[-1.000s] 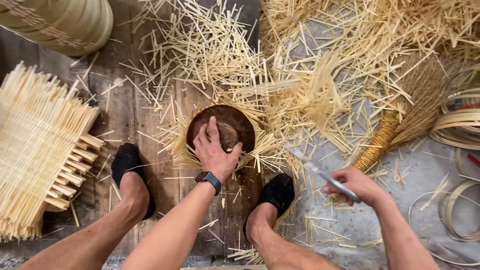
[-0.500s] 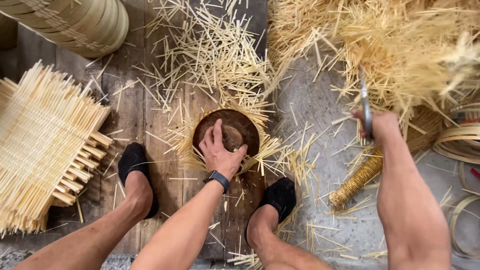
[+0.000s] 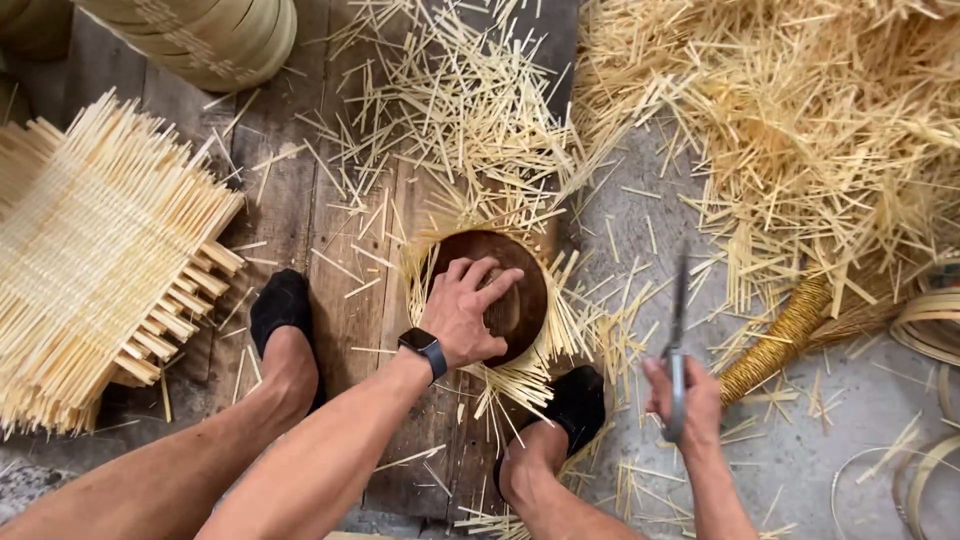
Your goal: The person sits on a low stool in a bamboo workshop and assembles woven bamboo steamer lids. They press a round woven bamboo mat into a wooden form, fit a bamboo rim ring around it, trim the excess strip ends with scissors, and stack the finished lids on top of a pile of completed lids.
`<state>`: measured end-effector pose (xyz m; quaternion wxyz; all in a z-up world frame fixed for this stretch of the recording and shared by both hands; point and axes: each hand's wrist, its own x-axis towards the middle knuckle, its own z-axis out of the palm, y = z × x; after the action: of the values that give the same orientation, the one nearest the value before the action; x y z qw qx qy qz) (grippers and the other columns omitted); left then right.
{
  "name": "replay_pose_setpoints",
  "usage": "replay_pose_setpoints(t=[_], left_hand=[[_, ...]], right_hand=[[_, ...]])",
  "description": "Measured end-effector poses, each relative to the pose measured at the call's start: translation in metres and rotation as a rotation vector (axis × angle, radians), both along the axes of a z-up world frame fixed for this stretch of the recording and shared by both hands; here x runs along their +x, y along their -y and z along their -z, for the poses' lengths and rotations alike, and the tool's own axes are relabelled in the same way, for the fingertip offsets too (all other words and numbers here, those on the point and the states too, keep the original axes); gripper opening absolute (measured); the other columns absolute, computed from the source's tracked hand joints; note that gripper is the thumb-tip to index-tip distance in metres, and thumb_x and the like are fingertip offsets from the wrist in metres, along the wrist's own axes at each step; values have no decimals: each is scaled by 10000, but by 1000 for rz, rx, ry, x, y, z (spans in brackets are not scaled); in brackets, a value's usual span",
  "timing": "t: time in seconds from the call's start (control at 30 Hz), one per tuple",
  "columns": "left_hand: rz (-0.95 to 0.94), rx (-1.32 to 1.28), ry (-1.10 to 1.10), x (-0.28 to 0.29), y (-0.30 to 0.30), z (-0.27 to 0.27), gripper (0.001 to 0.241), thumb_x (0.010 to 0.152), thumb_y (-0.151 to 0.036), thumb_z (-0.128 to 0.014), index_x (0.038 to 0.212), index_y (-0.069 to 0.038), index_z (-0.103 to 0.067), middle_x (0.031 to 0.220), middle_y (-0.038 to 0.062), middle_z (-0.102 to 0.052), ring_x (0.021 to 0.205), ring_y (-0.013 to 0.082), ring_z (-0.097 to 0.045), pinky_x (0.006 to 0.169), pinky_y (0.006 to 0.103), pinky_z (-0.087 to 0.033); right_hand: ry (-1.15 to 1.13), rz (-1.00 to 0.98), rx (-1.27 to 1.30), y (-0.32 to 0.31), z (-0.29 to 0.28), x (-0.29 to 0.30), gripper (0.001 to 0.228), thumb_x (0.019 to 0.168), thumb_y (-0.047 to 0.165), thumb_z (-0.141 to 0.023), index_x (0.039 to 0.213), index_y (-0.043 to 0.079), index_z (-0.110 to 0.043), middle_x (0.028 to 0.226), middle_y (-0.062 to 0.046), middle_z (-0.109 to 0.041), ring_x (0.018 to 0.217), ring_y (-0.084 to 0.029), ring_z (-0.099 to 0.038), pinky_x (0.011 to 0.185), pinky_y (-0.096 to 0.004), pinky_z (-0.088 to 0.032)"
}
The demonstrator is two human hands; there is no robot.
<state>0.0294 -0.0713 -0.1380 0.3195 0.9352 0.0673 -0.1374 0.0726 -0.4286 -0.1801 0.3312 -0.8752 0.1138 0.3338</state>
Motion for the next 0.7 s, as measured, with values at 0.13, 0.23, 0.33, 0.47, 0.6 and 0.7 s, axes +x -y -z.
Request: replay_pose_setpoints(t=[0.13, 0.23, 0.33, 0.47, 0.6, 0.7], left_hand=[[1, 28, -38, -6, 1, 7, 1018, 517, -296, -909, 1434, -334, -467, 1480, 137, -440, 1343, 429, -373, 1101, 574, -372], [-13, 50, -137, -7, 5, 4, 1018, 544, -293, -905, 1451, -371, -450, 1502, 115, -411, 1365, 417, -356, 1119, 561, -374], [-98, 65, -123, -8, 7, -4, 1010, 576, -297, -895, 1468, -427, -439, 1506, 112, -391, 1390, 396, -358, 1134, 538, -378], [-176, 30, -138, -16, 17, -10, 1058, 591, -286, -886, 1512, -421, -384, 1498, 143, -351, 1376, 402, -364, 1126, 531, -381], [-427, 84, -72, -15, 35, 12, 1181, 548, -443, -975, 1537, -350, -337, 1523, 246, -269, 1325, 482, -313, 1095, 612, -309], [-426, 22, -183, -12, 32, 12, 1155, 560, -342, -931, 1552, -375, -341, 1517, 235, -254, 1344, 463, -349, 1156, 559, -331]], right_hand=[[417, 168, 575, -54, -67, -11, 237, 964, 219, -729, 985, -8, -666, 688, -108, -635, 529, -165, -623, 454, -337, -562], [432, 175, 1029, -103, -68, -8, 211, 982, 215, -693, 979, 5, -674, 740, -72, -670, 578, -131, -667, 438, -290, -574], [-74, 163, 728, -142, -62, 16, 312, 913, 300, -734, 887, -4, -670, 680, -57, -630, 508, -130, -606, 382, -278, -517], [-414, -52, 119, -140, -72, 30, 420, 837, 393, -810, 786, -2, -676, 596, -51, -560, 437, -142, -514, 380, -293, -443], [-236, 51, 152, -95, -75, 33, 345, 845, 400, -753, 795, 76, -646, 576, -51, -599, 418, -146, -560, 375, -302, -484], [-11, -57, 18, -45, -49, 28, 449, 870, 421, -760, 791, -6, -648, 554, -93, -596, 454, -199, -577, 425, -356, -483]])
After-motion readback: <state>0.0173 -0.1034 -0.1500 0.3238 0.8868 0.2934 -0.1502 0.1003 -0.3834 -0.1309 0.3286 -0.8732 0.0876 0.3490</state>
